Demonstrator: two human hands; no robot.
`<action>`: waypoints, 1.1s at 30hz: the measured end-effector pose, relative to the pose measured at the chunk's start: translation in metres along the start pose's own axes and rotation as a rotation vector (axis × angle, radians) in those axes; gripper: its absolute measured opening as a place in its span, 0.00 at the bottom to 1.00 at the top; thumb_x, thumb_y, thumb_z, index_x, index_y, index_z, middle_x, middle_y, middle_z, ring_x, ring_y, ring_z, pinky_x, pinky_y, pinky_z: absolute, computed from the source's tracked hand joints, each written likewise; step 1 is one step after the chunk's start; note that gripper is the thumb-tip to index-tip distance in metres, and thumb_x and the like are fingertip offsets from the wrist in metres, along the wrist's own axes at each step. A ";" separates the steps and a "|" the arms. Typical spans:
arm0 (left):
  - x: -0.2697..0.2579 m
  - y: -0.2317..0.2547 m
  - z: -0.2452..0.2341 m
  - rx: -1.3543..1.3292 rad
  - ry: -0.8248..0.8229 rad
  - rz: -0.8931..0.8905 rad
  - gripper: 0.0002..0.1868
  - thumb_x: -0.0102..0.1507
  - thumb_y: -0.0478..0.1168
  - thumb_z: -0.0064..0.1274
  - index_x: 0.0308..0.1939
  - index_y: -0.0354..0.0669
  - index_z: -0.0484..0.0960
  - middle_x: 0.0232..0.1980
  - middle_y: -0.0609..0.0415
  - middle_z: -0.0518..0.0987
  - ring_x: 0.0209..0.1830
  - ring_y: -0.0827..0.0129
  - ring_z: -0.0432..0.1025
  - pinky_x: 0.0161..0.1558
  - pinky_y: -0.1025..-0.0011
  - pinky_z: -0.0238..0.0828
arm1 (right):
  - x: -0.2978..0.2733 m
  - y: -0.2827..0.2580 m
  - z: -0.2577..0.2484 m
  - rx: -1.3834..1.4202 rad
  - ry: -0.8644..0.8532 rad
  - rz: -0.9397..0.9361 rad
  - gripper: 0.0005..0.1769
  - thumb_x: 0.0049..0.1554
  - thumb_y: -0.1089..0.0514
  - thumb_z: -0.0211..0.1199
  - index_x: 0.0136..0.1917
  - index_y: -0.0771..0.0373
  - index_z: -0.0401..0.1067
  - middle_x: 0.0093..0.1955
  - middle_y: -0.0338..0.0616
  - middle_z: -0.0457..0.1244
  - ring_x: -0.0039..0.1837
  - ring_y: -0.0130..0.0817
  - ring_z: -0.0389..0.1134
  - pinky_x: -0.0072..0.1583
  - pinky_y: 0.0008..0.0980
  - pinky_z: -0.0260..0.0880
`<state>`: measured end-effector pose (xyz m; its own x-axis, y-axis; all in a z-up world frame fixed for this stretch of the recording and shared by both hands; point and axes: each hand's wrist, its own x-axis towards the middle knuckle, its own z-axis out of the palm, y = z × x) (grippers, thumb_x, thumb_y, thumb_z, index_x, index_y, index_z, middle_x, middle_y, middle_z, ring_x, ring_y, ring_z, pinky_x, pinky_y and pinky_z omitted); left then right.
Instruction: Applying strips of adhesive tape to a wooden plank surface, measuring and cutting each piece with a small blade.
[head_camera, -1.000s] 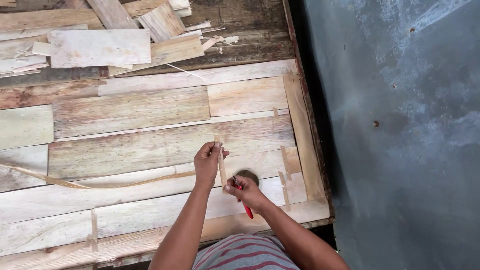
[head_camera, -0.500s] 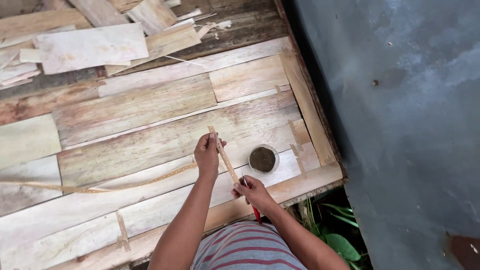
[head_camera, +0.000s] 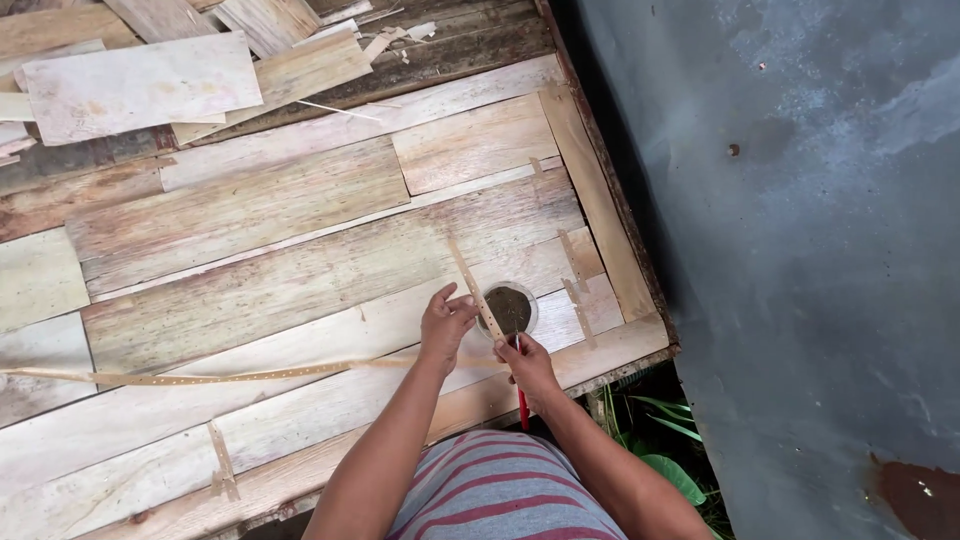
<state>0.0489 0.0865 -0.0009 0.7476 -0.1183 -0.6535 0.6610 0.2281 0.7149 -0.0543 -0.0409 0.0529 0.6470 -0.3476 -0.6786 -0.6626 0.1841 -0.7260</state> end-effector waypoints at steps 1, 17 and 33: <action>-0.002 -0.004 0.001 0.000 0.005 -0.002 0.39 0.62 0.38 0.64 0.75 0.43 0.64 0.52 0.51 0.80 0.44 0.67 0.81 0.53 0.66 0.79 | 0.000 0.000 -0.001 -0.002 -0.003 0.004 0.10 0.58 0.53 0.68 0.49 0.60 0.76 0.41 0.41 0.67 0.47 0.28 0.69 0.35 0.21 0.63; -0.003 -0.024 0.021 0.062 -0.015 0.002 0.41 0.57 0.34 0.69 0.71 0.36 0.64 0.47 0.51 0.77 0.36 0.72 0.79 0.40 0.77 0.81 | 0.026 0.034 -0.019 0.098 0.019 0.028 0.16 0.53 0.58 0.75 0.50 0.63 0.71 0.35 0.43 0.63 0.34 0.27 0.68 0.30 0.19 0.62; 0.020 -0.019 0.029 0.152 0.084 0.203 0.11 0.59 0.31 0.62 0.45 0.44 0.82 0.32 0.57 0.81 0.20 0.79 0.70 0.28 0.81 0.65 | 0.026 0.035 -0.025 -0.013 0.009 -0.005 0.12 0.56 0.53 0.73 0.43 0.59 0.73 0.33 0.41 0.62 0.34 0.27 0.64 0.32 0.19 0.61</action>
<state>0.0533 0.0519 -0.0203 0.8621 -0.0033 -0.5067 0.5049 0.0904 0.8585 -0.0696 -0.0663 0.0126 0.6470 -0.3563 -0.6741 -0.6642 0.1707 -0.7278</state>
